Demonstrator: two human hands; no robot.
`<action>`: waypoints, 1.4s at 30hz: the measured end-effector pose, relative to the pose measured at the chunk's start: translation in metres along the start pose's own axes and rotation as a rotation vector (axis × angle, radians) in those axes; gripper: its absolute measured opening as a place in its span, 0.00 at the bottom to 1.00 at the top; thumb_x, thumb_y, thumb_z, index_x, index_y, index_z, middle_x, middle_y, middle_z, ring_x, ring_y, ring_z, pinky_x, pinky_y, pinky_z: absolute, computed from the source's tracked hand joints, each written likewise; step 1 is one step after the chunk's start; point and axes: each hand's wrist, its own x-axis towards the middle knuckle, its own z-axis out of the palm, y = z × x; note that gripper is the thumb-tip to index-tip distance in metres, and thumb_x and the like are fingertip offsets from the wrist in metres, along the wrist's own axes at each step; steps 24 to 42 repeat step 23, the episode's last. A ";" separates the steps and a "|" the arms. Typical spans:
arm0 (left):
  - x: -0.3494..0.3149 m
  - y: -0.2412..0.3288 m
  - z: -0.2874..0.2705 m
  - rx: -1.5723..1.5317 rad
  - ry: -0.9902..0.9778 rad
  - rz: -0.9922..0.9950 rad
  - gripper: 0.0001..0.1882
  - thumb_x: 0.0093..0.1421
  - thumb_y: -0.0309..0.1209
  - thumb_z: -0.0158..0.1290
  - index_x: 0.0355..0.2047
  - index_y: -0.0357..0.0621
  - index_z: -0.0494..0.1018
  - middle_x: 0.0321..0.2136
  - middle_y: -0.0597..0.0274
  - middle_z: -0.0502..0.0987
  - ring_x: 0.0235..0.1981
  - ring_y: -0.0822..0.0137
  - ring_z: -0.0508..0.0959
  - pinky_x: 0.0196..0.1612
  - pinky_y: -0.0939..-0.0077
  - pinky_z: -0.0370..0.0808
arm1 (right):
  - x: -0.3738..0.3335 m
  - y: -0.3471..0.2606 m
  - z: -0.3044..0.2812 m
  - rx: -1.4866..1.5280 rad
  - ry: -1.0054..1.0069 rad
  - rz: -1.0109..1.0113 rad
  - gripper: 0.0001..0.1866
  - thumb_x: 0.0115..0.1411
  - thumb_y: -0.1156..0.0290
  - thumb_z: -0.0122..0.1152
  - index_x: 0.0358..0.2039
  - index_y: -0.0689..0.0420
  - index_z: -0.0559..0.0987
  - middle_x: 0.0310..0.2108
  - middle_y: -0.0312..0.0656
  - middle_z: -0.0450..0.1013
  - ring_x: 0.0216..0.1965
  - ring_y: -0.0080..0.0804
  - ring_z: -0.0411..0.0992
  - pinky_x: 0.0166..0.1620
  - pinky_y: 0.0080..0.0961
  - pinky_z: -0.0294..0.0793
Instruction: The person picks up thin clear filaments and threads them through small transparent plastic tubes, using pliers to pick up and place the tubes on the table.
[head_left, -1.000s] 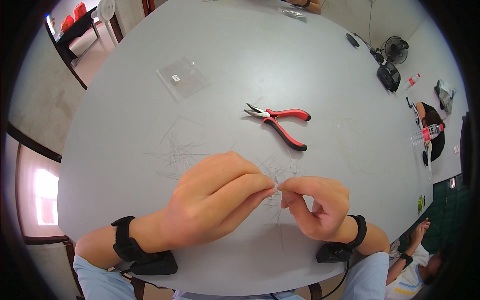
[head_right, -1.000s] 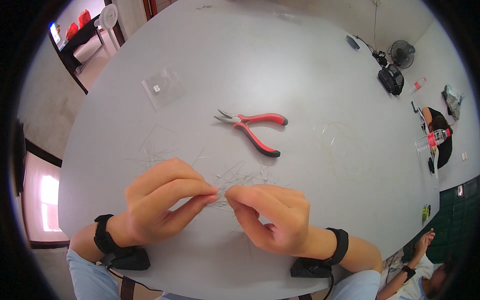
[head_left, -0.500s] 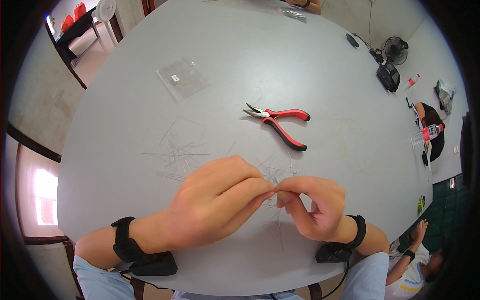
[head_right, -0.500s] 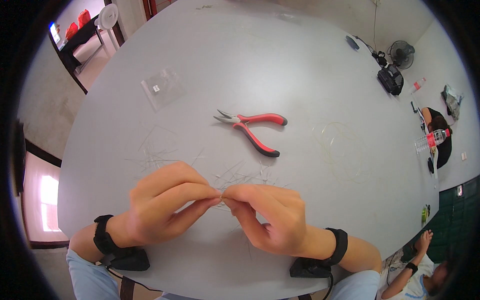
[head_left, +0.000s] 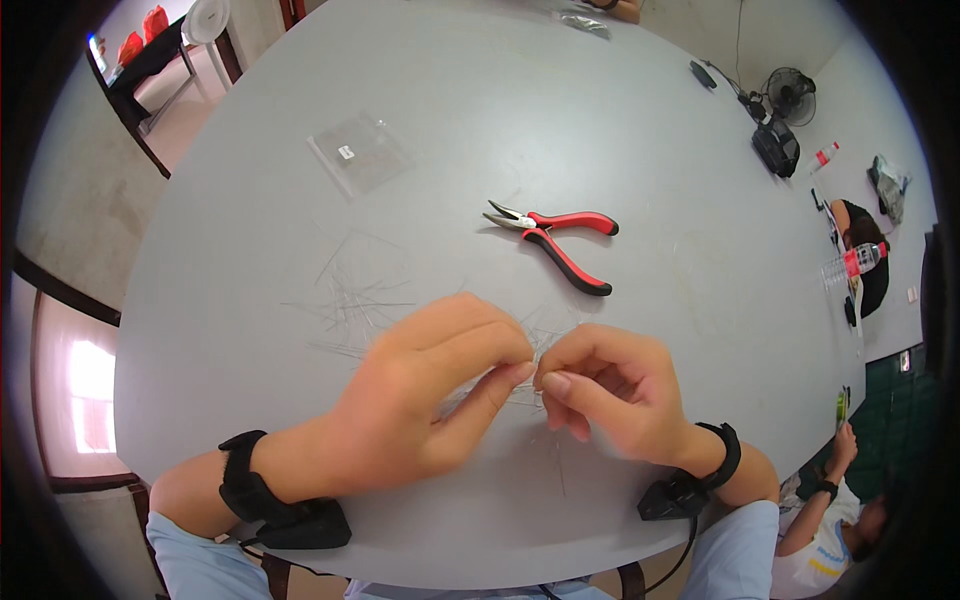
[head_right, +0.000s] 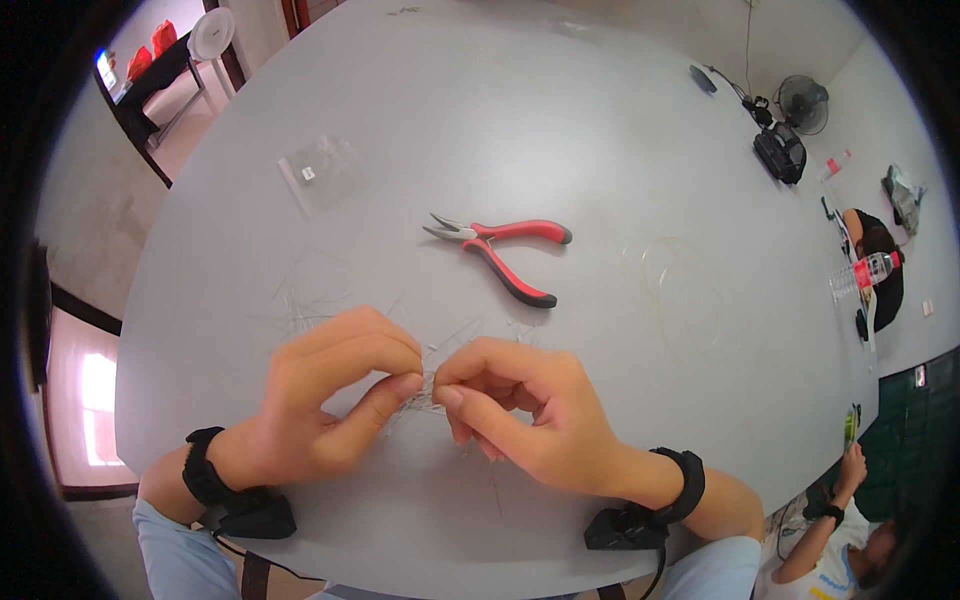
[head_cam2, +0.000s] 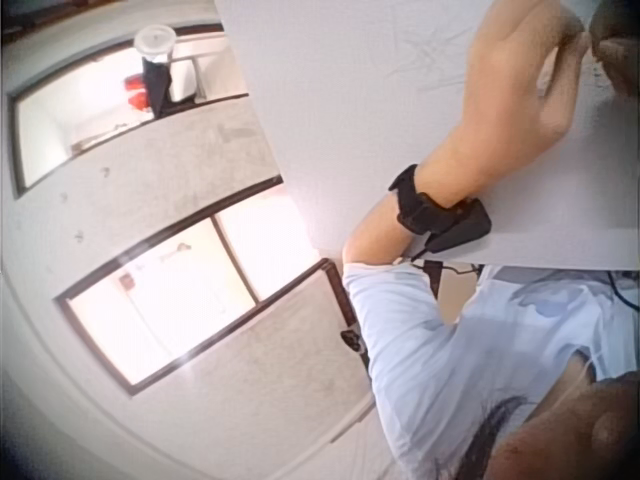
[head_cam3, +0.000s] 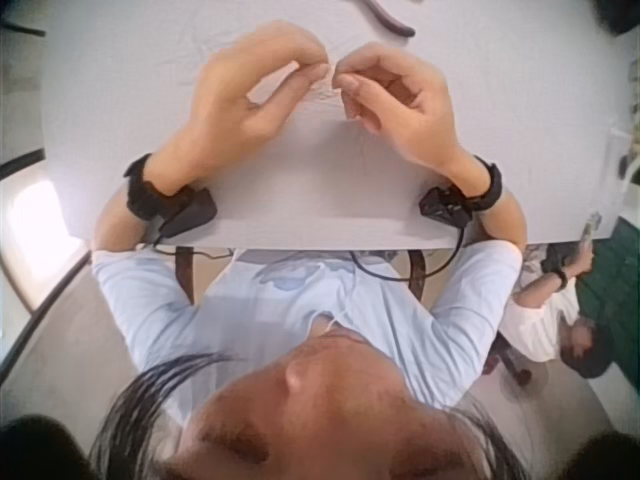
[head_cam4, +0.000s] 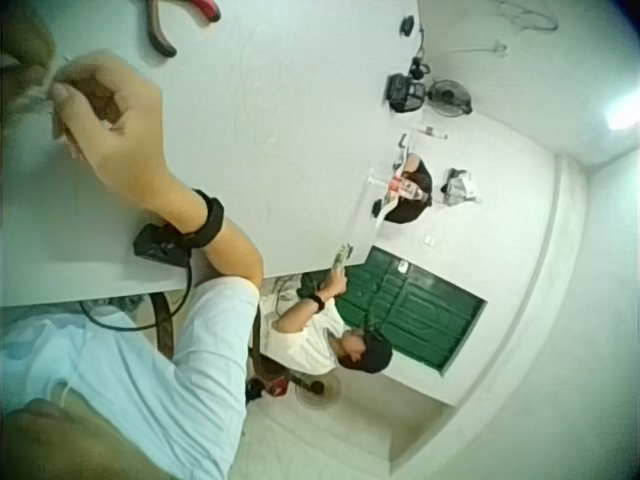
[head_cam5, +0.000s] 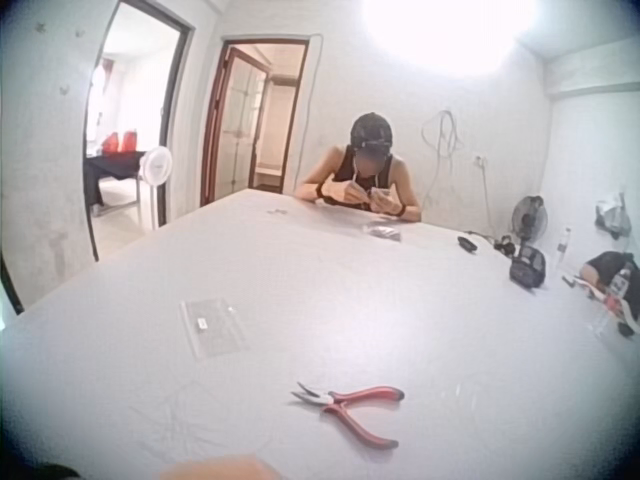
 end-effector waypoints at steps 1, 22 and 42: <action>0.000 0.000 0.000 -0.039 0.016 -0.056 0.06 0.47 0.14 0.52 0.27 0.35 0.70 0.25 0.56 0.73 0.25 0.62 0.72 0.29 0.75 0.68 | 0.001 -0.001 -0.001 0.085 -0.028 0.064 0.04 0.59 0.77 0.49 0.32 0.62 0.73 0.20 0.37 0.70 0.17 0.16 0.63 0.20 0.12 0.61; -0.004 0.005 -0.002 0.006 -0.081 0.244 0.17 0.42 0.18 0.61 0.36 0.42 0.79 0.27 0.57 0.77 0.25 0.68 0.77 0.24 0.84 0.72 | 0.009 -0.006 -0.017 0.621 -0.452 0.476 0.06 0.59 0.72 0.51 0.33 0.60 0.73 0.20 0.38 0.69 0.12 0.15 0.58 0.16 0.11 0.55; -0.005 0.005 -0.002 0.025 -0.072 0.232 0.15 0.44 0.19 0.60 0.36 0.42 0.79 0.28 0.57 0.76 0.24 0.68 0.77 0.24 0.83 0.72 | 0.008 -0.004 -0.017 0.650 -0.480 0.475 0.06 0.60 0.72 0.51 0.33 0.60 0.73 0.20 0.39 0.70 0.12 0.15 0.58 0.16 0.11 0.55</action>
